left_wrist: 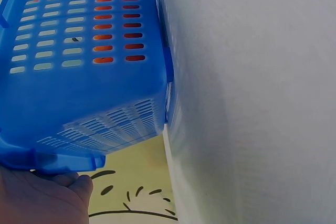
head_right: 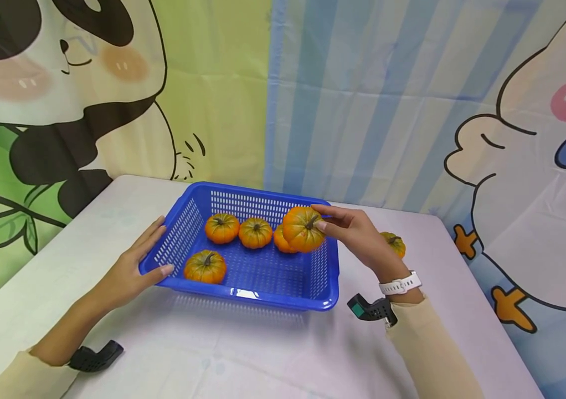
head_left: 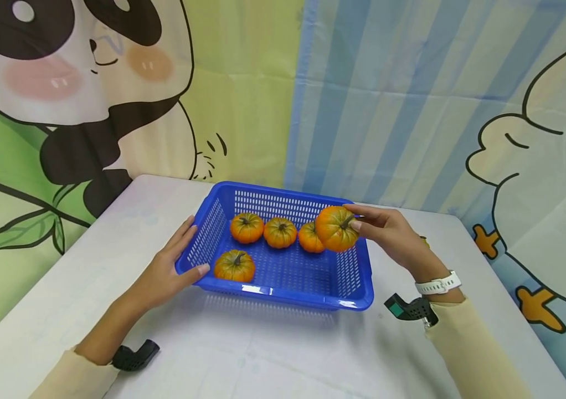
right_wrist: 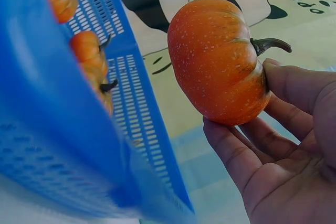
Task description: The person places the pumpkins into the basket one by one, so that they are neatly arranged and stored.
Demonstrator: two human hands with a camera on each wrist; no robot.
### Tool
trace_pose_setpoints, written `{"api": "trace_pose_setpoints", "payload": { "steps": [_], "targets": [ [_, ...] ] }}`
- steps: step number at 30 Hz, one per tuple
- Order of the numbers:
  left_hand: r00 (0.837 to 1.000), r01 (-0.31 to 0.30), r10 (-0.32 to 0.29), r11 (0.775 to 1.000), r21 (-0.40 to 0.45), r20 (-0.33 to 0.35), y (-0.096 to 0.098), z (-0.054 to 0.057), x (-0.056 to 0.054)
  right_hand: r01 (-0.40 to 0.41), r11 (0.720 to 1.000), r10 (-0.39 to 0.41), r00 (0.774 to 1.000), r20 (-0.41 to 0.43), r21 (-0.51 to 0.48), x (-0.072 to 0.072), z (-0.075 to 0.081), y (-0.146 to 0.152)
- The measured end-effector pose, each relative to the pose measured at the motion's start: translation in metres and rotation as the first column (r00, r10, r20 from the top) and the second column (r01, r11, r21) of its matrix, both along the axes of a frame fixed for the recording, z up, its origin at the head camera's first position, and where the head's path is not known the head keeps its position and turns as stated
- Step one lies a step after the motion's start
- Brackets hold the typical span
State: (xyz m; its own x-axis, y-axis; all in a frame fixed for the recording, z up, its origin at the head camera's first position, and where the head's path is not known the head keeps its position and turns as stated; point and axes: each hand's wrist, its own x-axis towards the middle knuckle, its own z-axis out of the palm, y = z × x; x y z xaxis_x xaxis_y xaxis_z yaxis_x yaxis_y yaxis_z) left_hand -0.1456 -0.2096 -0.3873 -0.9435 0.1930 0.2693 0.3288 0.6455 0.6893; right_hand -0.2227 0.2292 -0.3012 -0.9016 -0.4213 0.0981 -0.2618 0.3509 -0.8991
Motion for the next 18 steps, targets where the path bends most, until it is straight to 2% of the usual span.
{"api": "trace_pose_setpoints", "payload": {
  "steps": [3, 9, 18],
  "targets": [
    [1.000, 0.002, -0.002, 1.000, 0.005, 0.006, 0.001, 0.000, 0.000, -0.020, 1.000, 0.020, 1.000, 0.013, -0.013, -0.001, 0.004, -0.005],
    [1.000, 0.013, -0.013, 1.000, 0.009, 0.018, 0.003, 0.000, -0.001, -0.011, 1.000, 0.011, 1.000, 0.018, -0.009, -0.001, 0.012, -0.006],
    [1.000, 0.005, -0.005, 1.000, 0.004, -0.002, 0.001, 0.004, 0.001, -0.049, 0.999, 0.049, 0.999, -0.004, 0.005, -0.008, 0.019, -0.024]
  ]
}}
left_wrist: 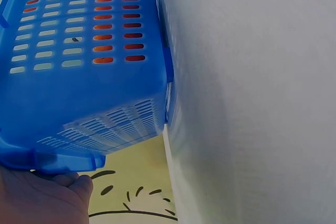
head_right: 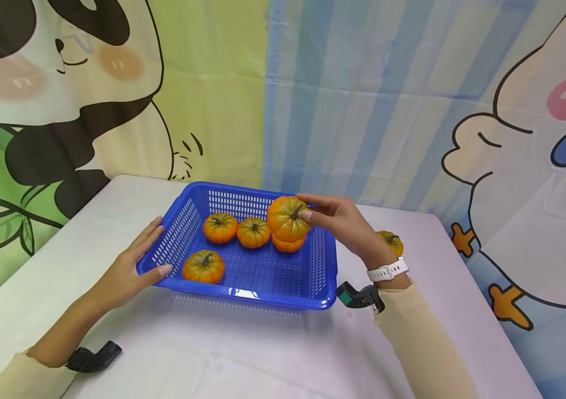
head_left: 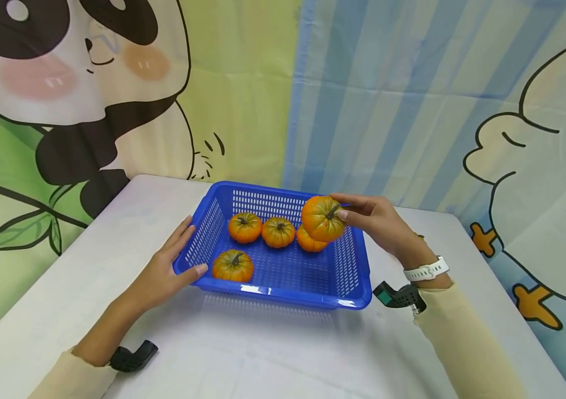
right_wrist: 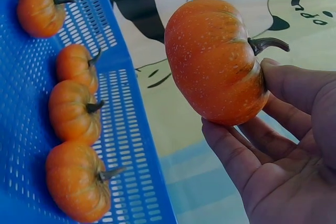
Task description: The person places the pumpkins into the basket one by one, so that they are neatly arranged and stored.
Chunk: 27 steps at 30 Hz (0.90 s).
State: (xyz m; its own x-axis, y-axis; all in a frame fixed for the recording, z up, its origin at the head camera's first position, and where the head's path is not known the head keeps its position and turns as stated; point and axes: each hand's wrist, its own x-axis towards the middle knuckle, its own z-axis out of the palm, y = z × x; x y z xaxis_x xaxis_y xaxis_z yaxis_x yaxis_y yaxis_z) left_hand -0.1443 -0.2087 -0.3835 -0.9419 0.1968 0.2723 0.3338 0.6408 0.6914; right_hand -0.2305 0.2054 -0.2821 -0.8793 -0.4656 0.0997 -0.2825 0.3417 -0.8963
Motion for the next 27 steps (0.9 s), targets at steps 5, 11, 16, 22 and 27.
{"api": "trace_pose_setpoints", "payload": {
  "steps": [5, 11, 16, 22, 27],
  "targets": [
    [1.000, -0.003, 0.003, 1.000, 0.000, 0.007, -0.001, -0.002, -0.001, -0.051, 0.999, 0.051, 0.999, 0.000, 0.011, -0.009, -0.002, -0.013],
    [1.000, 0.003, -0.003, 1.000, 0.005, 0.006, 0.000, -0.001, -0.001, -0.101, 0.994, 0.100, 0.995, 0.009, 0.043, -0.020, -0.007, -0.023],
    [1.000, 0.002, -0.002, 1.000, 0.002, 0.004, -0.001, -0.001, -0.001, -0.119, 0.989, 0.117, 0.993, 0.017, 0.091, -0.026, -0.010, -0.035],
    [1.000, -0.007, 0.007, 1.000, -0.002, 0.009, -0.001, -0.001, 0.000, -0.179, 0.978, 0.177, 0.984, 0.027, 0.105, -0.029, -0.011, -0.052],
    [1.000, -0.006, 0.006, 1.000, 0.001, 0.013, 0.000, -0.001, -0.001, -0.229, 0.960, 0.226, 0.973, 0.039, 0.164, -0.031, -0.014, -0.064]
  ]
}}
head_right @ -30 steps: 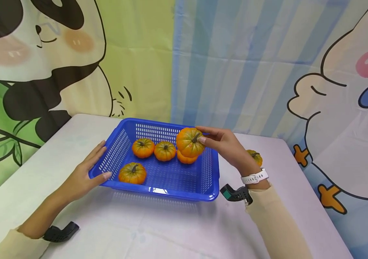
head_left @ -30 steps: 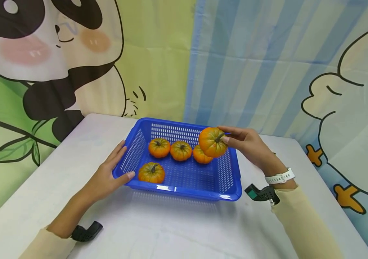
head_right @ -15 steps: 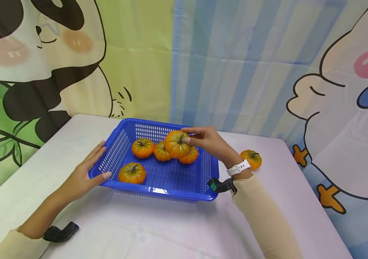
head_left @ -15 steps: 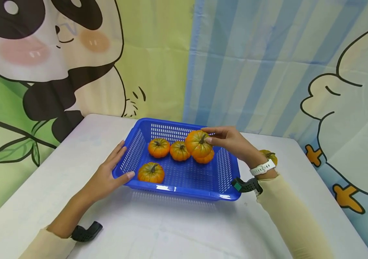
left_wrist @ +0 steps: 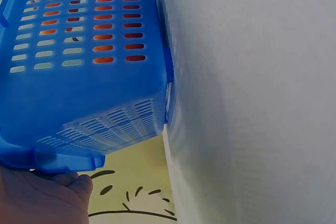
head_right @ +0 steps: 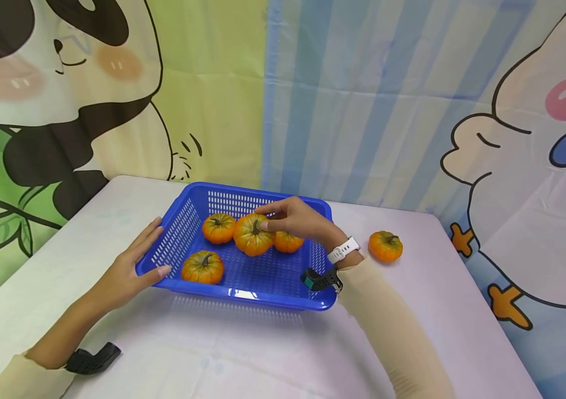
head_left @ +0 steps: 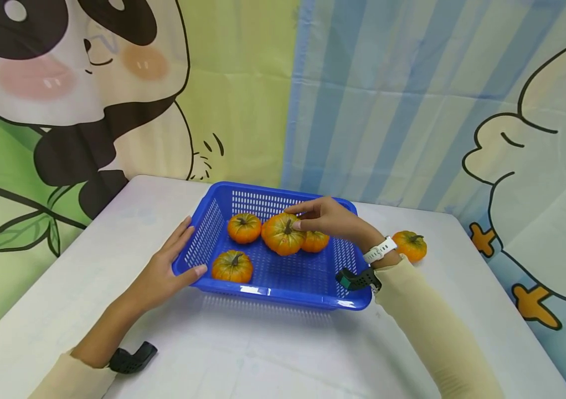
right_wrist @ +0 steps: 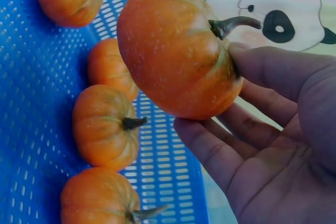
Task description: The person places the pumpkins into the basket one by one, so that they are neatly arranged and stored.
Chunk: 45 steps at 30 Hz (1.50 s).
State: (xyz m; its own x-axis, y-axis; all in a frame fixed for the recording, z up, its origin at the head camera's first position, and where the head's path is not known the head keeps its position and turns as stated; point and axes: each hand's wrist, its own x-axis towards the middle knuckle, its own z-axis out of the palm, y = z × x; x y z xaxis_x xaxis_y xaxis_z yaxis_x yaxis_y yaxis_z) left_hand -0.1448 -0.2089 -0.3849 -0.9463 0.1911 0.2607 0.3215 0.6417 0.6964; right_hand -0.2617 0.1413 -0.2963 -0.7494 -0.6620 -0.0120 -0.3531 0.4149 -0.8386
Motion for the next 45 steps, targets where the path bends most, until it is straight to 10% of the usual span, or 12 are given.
{"api": "trace_pose_setpoints", "payload": {
  "steps": [45],
  "targets": [
    [1.000, 0.001, -0.001, 1.000, -0.010, -0.001, -0.001, -0.002, -0.003, -0.233, 0.878, 0.239, 0.970, 0.038, 0.419, -0.015, -0.037, -0.024]
  ]
}}
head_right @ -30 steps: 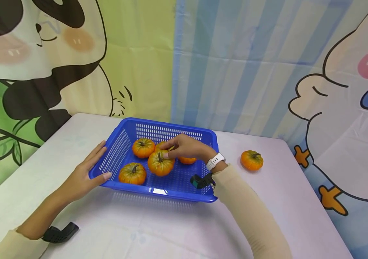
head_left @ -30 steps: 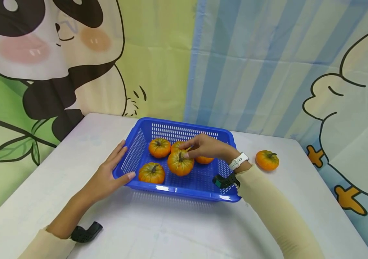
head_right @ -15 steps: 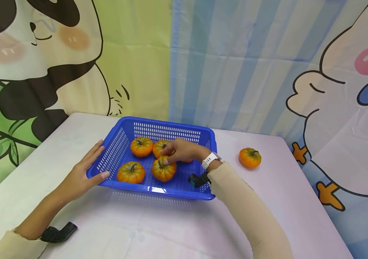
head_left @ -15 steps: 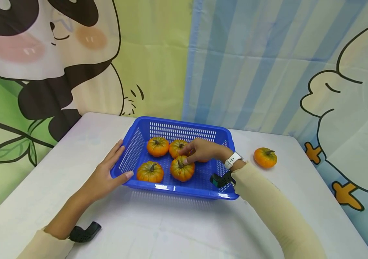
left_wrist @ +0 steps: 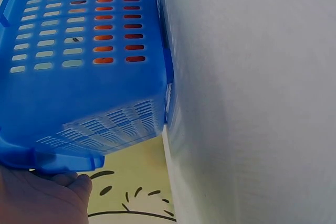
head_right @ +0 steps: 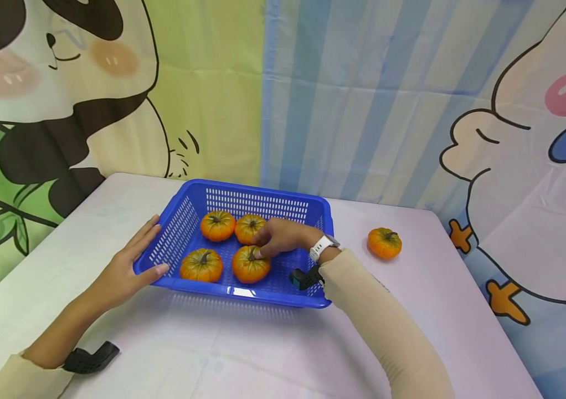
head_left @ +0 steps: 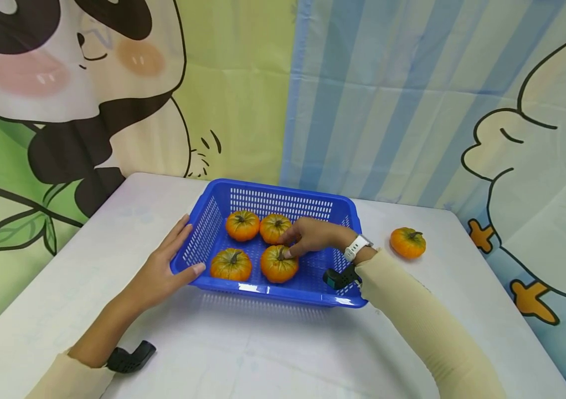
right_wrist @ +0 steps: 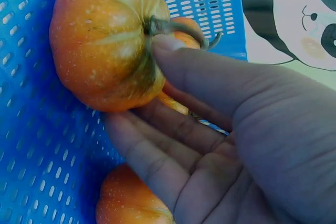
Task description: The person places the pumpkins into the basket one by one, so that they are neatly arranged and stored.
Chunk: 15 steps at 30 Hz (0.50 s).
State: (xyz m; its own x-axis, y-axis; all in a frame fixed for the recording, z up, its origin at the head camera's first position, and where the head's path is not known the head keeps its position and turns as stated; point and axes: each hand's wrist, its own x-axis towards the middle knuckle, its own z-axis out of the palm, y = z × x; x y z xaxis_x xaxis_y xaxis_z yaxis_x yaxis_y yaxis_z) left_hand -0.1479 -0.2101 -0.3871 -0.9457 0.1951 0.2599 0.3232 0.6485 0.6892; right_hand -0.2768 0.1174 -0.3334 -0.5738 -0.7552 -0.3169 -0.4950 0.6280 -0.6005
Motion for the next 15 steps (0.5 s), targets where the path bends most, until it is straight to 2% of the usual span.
{"api": "trace_pose_setpoints", "payload": {
  "steps": [6, 15],
  "targets": [
    [1.000, 0.007, -0.007, 1.000, 0.008, -0.007, -0.0005, 0.0009, 0.0002, 0.042, 0.998, -0.037, 0.996, 0.078, -0.056, 0.0009, -0.0009, -0.0007],
    [1.000, 0.007, -0.007, 1.000, 0.011, 0.002, -0.0006, 0.0024, 0.0015, 0.032, 0.989, -0.012, 0.990, 0.140, -0.145, 0.0024, -0.0003, -0.0016]
  ]
}}
